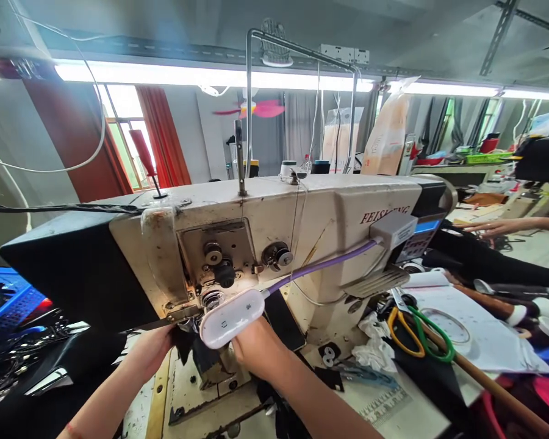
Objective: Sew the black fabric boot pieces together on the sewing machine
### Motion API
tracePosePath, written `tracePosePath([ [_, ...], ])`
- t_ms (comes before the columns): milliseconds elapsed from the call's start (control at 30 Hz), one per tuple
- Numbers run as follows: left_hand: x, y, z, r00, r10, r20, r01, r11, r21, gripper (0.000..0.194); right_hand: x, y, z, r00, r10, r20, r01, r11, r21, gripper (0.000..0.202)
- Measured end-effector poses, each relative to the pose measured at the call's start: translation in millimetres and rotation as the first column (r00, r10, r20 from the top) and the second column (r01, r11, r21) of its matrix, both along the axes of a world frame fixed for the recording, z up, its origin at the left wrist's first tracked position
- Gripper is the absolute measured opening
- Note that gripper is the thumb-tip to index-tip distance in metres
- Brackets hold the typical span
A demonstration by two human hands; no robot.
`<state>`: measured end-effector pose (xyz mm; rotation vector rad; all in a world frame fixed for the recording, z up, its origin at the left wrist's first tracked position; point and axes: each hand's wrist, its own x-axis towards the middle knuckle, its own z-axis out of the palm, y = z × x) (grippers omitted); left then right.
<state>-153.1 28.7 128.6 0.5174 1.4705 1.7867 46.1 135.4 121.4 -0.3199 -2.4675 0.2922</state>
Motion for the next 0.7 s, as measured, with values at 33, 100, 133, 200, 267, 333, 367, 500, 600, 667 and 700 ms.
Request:
tracePosePath([
  [33,3.3,-12.6,0.1,0.999,0.038,-0.018,-0.038,0.999,-0.022,0.049,4.2,-7.2,-0.9,0.997,-0.012,-0.081,0.012,1.0,0.01,0.035],
  [100,13.7,-38.2,-3.9,0.98,0.169,-0.106,-0.18,0.978,-0.107,0.05,8.7,-20.5,-5.0,0.978,-0.01,-0.21,0.02,0.999,0.045,0.037],
  [133,20.1,-49.3,-7.8,0.951,0.247,-0.187,-0.276,0.949,-0.153,0.049,8.8,-25.8,-7.6,0.971,-0.005,-0.241,0.022,0.998,0.066,0.038],
  [200,32.8,-64.6,-17.9,0.878,0.353,-0.323,-0.426,0.885,-0.19,0.043,5.6,-32.4,-13.2,0.971,0.001,-0.241,0.027,0.993,0.113,0.042],
  [267,41.6,-69.9,-27.3,0.855,0.386,-0.346,-0.463,0.869,-0.175,0.037,0.8,-33.7,-18.3,0.968,-0.021,-0.25,0.057,0.989,0.138,0.043],
  [333,45.3,-68.3,-32.3,0.868,0.391,-0.307,-0.451,0.879,-0.153,0.033,-2.4,-31.4,-22.2,0.965,-0.035,-0.259,0.076,0.986,0.148,0.043],
  [367,45.8,-66.3,-32.5,0.872,0.39,-0.296,-0.446,0.882,-0.151,0.033,-3.2,-29.6,-23.7,0.967,-0.038,-0.251,0.077,0.986,0.149,0.042],
  [500,48.0,-58.2,-19.8,0.881,0.39,-0.269,-0.439,0.885,-0.155,0.036,-5.6,-21.0,-30.4,0.981,-0.073,-0.178,0.093,0.99,0.109,0.044],
  [600,51.0,-51.9,-4.6,0.902,0.373,-0.22,-0.407,0.903,-0.14,0.035,-11.2,-15.3,-37.0,0.983,-0.137,-0.125,0.149,0.985,0.087,0.046],
  [667,49.7,-47.9,0.9,0.92,0.355,-0.165,-0.377,0.917,-0.128,0.035,-15.3,-13.4,-39.0,0.98,-0.156,-0.122,0.167,0.982,0.091,0.045],
  [700,47.5,-46.3,1.0,0.928,0.346,-0.139,-0.363,0.924,-0.124,0.035,-16.7,-13.3,-38.5,0.979,-0.158,-0.127,0.169,0.982,0.088,0.045],
])
